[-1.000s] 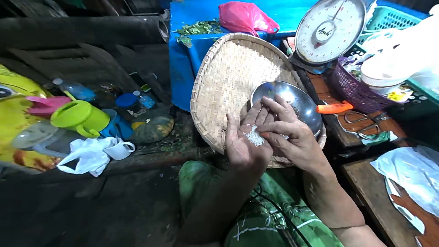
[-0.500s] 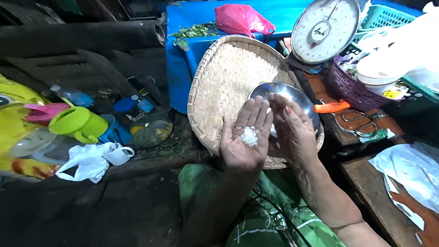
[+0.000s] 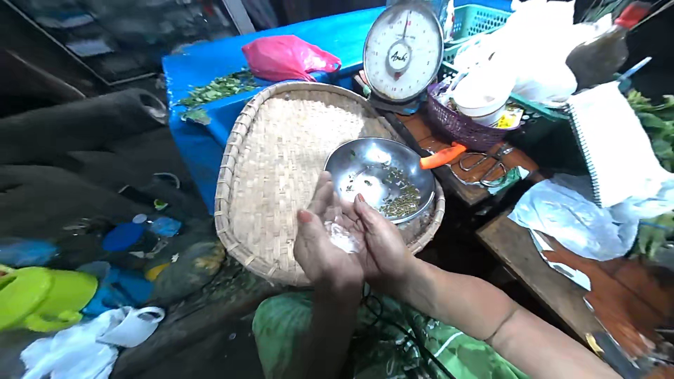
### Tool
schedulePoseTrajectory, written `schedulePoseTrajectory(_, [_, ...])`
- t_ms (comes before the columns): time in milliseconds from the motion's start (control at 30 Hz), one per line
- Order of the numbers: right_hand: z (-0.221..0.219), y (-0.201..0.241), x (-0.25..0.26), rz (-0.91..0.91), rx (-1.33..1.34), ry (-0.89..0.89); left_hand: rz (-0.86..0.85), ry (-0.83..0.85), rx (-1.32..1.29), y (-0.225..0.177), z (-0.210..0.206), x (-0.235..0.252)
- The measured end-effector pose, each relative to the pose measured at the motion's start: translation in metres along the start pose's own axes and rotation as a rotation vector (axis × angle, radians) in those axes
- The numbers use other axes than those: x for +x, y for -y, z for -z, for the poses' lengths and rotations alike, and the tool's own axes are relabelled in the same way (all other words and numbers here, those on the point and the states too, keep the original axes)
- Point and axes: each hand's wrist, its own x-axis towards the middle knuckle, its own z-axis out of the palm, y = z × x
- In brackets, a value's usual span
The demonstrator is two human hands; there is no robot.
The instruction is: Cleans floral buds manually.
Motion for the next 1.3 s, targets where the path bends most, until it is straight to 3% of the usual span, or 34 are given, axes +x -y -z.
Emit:
schedulePoseTrajectory(200, [0.002, 0.0, 0.002, -0.052, 0.025, -0.03, -0.164, 0.133, 0.131, 0.005, 0.002, -0.003])
schedulePoseTrajectory(367, [-0.001, 0.003, 0.0, -0.105, 0.131, -0.043, -0.48, 0.22, 0.447, 0.004, 0.007, -0.001])
schedulePoseTrajectory(600, [0.008, 0.008, 0.008, -0.154, 0.259, -0.034, -0.642, 0.108, 0.406, -0.017, 0.038, 0.009])
schedulePoseTrajectory(667, [0.009, 0.012, 0.01, -0.152, 0.293, -0.044, -0.649, 0.121, 0.527, -0.028, 0.049, 0.011])
schedulePoseTrajectory(800, [0.011, 0.018, 0.01, -0.13, 0.353, -0.002, -0.619, 0.14, 0.58, -0.027, 0.057, 0.012])
schedulePoseTrajectory(933, [0.012, 0.028, 0.006, -0.112, 0.389, 0.063, -0.491, 0.108, 0.396, -0.023, 0.052, 0.011])
schedulePoseTrajectory(1133, [0.013, 0.042, 0.006, -0.037, 0.354, 0.038, -0.064, -0.063, -0.232, -0.017, 0.027, -0.003])
schedulePoseTrajectory(1300, [0.015, 0.049, 0.008, 0.025, 0.373, 0.034, 0.271, -0.105, -0.385, -0.02, 0.015, -0.007])
